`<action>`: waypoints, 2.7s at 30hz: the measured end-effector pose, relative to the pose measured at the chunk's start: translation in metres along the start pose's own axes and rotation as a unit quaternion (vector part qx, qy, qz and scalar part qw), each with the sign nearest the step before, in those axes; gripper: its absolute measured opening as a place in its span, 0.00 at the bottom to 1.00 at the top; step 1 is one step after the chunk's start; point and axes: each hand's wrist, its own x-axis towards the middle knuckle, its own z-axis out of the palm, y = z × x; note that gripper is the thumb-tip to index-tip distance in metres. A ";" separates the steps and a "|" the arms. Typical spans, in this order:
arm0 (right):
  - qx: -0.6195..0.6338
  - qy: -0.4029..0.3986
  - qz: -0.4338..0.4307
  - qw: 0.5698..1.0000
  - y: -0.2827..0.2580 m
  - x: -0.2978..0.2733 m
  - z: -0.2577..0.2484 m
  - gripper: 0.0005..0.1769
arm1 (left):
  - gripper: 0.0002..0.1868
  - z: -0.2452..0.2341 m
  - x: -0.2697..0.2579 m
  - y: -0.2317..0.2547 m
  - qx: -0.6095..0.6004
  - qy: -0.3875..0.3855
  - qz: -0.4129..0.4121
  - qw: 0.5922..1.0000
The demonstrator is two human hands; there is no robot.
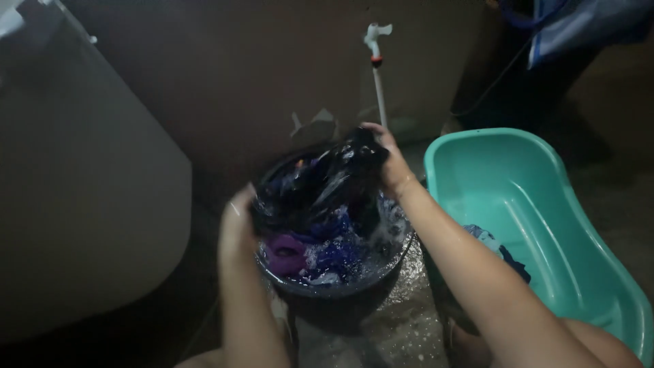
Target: Hand-washing several pieces of dark clothing in a bucket of soapy water on a tiled floor.
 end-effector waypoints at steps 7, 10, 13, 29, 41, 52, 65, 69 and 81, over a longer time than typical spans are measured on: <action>0.185 -0.116 0.117 0.969 -0.008 -0.034 0.053 0.18 | 0.39 -0.010 0.072 -0.195 -0.240 0.058 -0.311 0.918; 0.282 0.000 0.152 0.947 0.086 -0.020 -0.019 0.24 | 0.30 0.010 0.086 -0.227 -0.298 -0.104 -0.233 0.920; 0.380 0.116 0.243 0.885 0.120 -0.033 -0.064 0.31 | 0.24 0.046 0.064 -0.191 -0.307 -0.191 -0.208 0.909; 0.067 -0.107 -0.015 0.992 0.091 -0.045 0.009 0.16 | 0.27 -0.089 0.142 -0.335 -0.488 -0.282 -0.120 0.817; -0.089 -0.107 0.203 0.969 0.215 0.018 -0.055 0.12 | 0.12 0.078 0.045 -0.160 0.562 -0.090 0.310 0.761; -0.524 -0.349 0.213 0.748 0.261 0.005 -0.018 0.11 | 0.14 0.035 0.017 -0.296 0.840 -0.281 0.192 0.423; -0.035 0.001 0.580 0.814 0.093 -0.052 -0.305 0.31 | 0.28 0.049 0.087 -0.374 0.221 -0.249 -0.218 0.918; -0.028 0.053 0.570 0.819 0.030 -0.086 -0.373 0.31 | 0.38 0.111 0.102 -0.433 -0.137 -0.113 -0.476 0.861; -0.426 -0.137 0.698 0.559 0.131 -0.093 -0.437 0.38 | 0.42 0.096 0.102 -0.528 0.513 -0.159 -0.052 0.842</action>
